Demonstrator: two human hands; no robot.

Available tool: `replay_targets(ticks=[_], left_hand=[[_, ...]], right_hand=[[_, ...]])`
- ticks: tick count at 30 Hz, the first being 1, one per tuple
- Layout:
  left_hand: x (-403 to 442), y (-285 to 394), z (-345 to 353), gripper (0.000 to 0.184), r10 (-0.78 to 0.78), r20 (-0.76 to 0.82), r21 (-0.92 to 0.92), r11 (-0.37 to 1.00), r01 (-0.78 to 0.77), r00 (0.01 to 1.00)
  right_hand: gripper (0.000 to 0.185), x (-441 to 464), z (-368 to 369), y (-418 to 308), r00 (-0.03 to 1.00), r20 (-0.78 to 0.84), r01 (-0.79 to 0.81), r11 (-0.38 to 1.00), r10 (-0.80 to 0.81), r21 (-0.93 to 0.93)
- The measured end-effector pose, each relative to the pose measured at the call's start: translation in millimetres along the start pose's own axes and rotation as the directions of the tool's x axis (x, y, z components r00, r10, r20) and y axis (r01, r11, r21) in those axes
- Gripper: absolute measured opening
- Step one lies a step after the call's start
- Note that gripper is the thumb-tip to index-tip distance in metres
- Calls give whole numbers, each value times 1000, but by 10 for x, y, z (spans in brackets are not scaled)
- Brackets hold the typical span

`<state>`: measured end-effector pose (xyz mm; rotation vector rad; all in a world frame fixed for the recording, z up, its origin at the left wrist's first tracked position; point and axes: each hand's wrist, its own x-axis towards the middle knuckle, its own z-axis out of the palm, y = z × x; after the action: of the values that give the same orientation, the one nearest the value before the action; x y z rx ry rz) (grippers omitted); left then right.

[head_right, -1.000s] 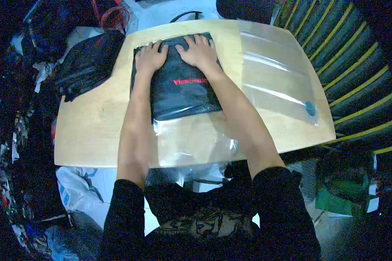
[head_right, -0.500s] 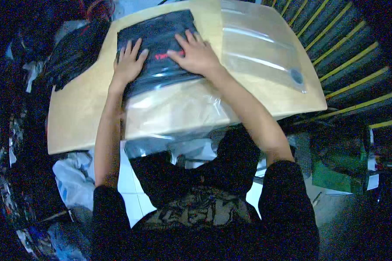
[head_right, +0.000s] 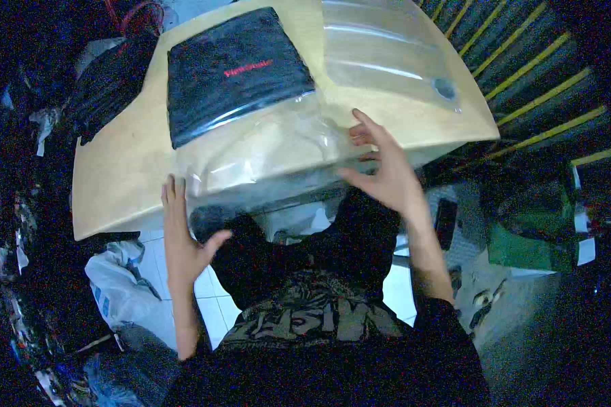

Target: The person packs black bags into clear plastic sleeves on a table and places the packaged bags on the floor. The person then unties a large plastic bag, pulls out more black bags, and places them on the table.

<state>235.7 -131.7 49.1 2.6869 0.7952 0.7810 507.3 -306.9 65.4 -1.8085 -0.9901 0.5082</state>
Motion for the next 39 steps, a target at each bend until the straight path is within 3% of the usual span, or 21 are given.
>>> replay_targets(ticks=[1, 4, 5, 8, 9, 12, 13, 14, 15, 16, 17, 22, 24, 25, 28, 30, 31, 32, 35, 36, 39], left_hand=[[-129, 22, 47, 62, -16, -1, 71, 997, 16, 1000], [-299, -94, 274, 62, -89, -179, -30, 996, 85, 980], [-277, -115, 305, 53, -79, -276, -35, 997, 72, 958], [-243, -120, 262, 38, -111, -296, -112, 990, 81, 949], [-190, -52, 242, 27, -100, -363, -83, 994, 75, 926], [-184, -1, 239, 27, -221, -381, -307, 946, 103, 898], [-188, 77, 201, 25, -331, -320, -362, 909, 208, 888], [-191, 94, 220, 26, -318, -333, -342, 918, 200, 887], [-206, 99, 240, 26, -308, -348, -318, 927, 197, 885], [-223, 83, 257, 27, -295, -368, -289, 938, 193, 882], [-249, -25, 305, 27, -72, -425, -47, 997, 57, 902], [-561, -270, 162, 22, 26, -276, -24, 999, -34, 961], [-581, -389, 25, 18, 116, -280, -9, 992, -124, 953], [-521, -434, -21, 22, 204, -348, 67, 979, -193, 915], [-61, -500, -184, 14, -37, -455, -133, 991, -27, 890], [813, -295, -333, 14, -36, -467, -177, 983, -54, 883], [1292, -438, -184, 17, -86, -505, -187, 982, -11, 859], [1777, -347, -242, 24, -19, -460, -254, 961, -111, 888], [2920, -675, 356, 47, -145, -265, 85, 981, 173, 953], [3127, -839, 681, 52, -164, -221, 213, 954, 212, 961], [3196, -1070, 1264, 61, -296, -69, 230, 925, 304, 953]], right_hand=[[55, -41, 209, -48, 986, -165, 38, 998, -31, 42], [42, 65, 407, 208, 967, -226, -97, 992, 114, 83], [28, 79, 458, 179, 946, -323, -11, 999, 22, 37], [21, -15, 454, -12, 816, -474, 145, 912, -330, -384], [18, -50, 447, 31, 795, -490, 144, 897, -357, -419], [20, -171, 453, 96, 777, -454, 214, 862, -435, -459], [20, -208, 431, 98, 814, -533, 182, 973, -232, -145], [21, -247, 419, 85, 843, -538, 135, 973, -14, 187], [22, -279, 420, 69, 863, -466, 77, 862, 194, 501], [23, -284, 457, 206, 883, -468, 118, 982, -36, 146], [24, -291, 493, 340, 855, -446, 179, 958, -265, -225], [16, -385, 154, 337, 936, -177, 239, 920, -303, -311], [24, -304, -50, 368, 866, -177, 429, 876, -468, -218], [27, -212, -122, 344, 874, -203, 397, 890, -441, -225], [27, 364, -142, -43, 856, -233, 387, 871, -462, -304], [31, 1110, 22, -243, 846, -153, 453, 839, -511, -301], [38, 1476, 126, -404, 933, -144, 273, 911, -328, -308], [49, 1846, 221, -525, 940, -46, 315, 909, -339, -274], [56, 3181, 675, -199, 841, -65, 406, 707, -537, -579], [57, 3262, 818, -142, 879, -77, 324, 708, -471, -628], [62, 3213, 1096, -58, 947, -76, 157, 656, -312, -739]])
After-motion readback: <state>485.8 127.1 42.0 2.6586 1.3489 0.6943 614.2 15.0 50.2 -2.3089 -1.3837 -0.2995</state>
